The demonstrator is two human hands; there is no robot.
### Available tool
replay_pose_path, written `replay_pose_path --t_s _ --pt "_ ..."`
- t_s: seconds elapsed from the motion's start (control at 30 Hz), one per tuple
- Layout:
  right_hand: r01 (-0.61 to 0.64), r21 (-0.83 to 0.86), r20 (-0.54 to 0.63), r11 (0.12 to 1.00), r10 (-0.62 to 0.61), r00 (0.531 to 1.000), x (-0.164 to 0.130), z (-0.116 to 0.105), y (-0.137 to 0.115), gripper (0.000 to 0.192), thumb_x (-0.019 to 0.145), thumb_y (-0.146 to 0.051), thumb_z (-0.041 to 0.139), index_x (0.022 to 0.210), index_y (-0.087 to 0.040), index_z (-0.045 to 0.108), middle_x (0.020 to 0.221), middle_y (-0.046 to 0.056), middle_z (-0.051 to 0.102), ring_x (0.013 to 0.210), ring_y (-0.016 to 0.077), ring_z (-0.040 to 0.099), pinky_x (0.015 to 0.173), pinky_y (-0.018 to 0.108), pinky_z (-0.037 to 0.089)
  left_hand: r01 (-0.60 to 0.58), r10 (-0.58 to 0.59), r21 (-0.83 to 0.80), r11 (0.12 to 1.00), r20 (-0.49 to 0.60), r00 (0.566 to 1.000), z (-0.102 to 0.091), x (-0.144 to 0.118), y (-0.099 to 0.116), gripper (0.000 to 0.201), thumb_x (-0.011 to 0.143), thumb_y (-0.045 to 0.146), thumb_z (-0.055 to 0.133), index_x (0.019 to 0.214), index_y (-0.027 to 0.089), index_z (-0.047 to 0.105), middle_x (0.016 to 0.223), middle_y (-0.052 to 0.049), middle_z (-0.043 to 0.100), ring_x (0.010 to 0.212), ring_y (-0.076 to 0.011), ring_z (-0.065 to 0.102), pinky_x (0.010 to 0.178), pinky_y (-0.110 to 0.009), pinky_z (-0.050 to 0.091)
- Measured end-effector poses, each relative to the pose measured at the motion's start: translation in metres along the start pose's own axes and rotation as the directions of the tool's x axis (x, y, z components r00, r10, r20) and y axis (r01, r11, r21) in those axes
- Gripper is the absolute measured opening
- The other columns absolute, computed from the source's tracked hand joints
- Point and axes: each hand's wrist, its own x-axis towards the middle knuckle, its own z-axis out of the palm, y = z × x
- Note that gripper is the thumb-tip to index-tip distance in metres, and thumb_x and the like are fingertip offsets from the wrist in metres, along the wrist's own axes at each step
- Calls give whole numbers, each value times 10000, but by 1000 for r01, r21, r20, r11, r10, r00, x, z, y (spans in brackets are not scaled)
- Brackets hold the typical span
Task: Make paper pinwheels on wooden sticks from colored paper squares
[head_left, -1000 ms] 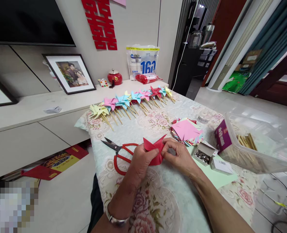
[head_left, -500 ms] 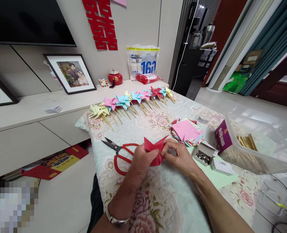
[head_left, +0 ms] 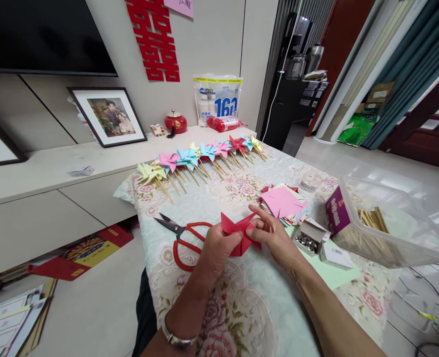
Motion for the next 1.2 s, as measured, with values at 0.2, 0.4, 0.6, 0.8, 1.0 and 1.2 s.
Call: replay_pose_path --t_s 0.2,0.4,0.6,0.8,1.0,1.2 --pt "12 -77 20 997 -11 1000 3 1 4 1008 597 -202 715 1508 -47 312 582 -118 500 511 89 379 518 242 243 -7 8 70 998 -12 1000 3 0 2 116 632 236 696 686 133 696 674 2 651 586 -116 514 542 -226 415" --pt "64 -172 10 983 -63 998 4 -1 10 962 607 -196 640 1507 -45 334 556 -122 470 503 94 361 498 241 244 0 3 119 993 -24 1000 2 2 -1 176 602 251 714 735 136 703 630 3 651 590 -150 557 578 -255 450" --pt "83 -213 4 974 -84 996 4 -2 11 907 616 -200 628 1480 -81 377 568 -117 486 524 104 404 519 246 271 -4 9 123 992 -41 999 7 -2 4 198 608 229 724 781 132 720 656 -2 681 606 -152 583 588 -243 454" --pt "128 -246 16 961 -128 992 4 -1 11 724 665 -227 672 1363 -133 501 651 -86 541 572 122 507 573 265 376 2 2 81 997 -51 999 3 3 1 195 610 253 759 752 121 736 663 -19 699 589 -140 573 561 -232 439" --pt "279 -620 -90 734 -419 903 -23 -27 -19 296 856 -348 631 1103 -190 677 989 75 726 893 229 673 809 346 488 37 -38 -6 999 -32 999 0 4 1 187 620 288 788 672 133 697 603 5 665 520 -114 526 545 -244 440" --pt "26 -973 -79 228 -437 896 -58 -84 -51 223 937 -289 526 806 -211 689 752 43 677 686 203 614 642 307 390 31 -35 -54 998 -69 997 0 5 -1 165 600 248 785 690 133 709 617 -9 683 525 -116 541 553 -256 437"
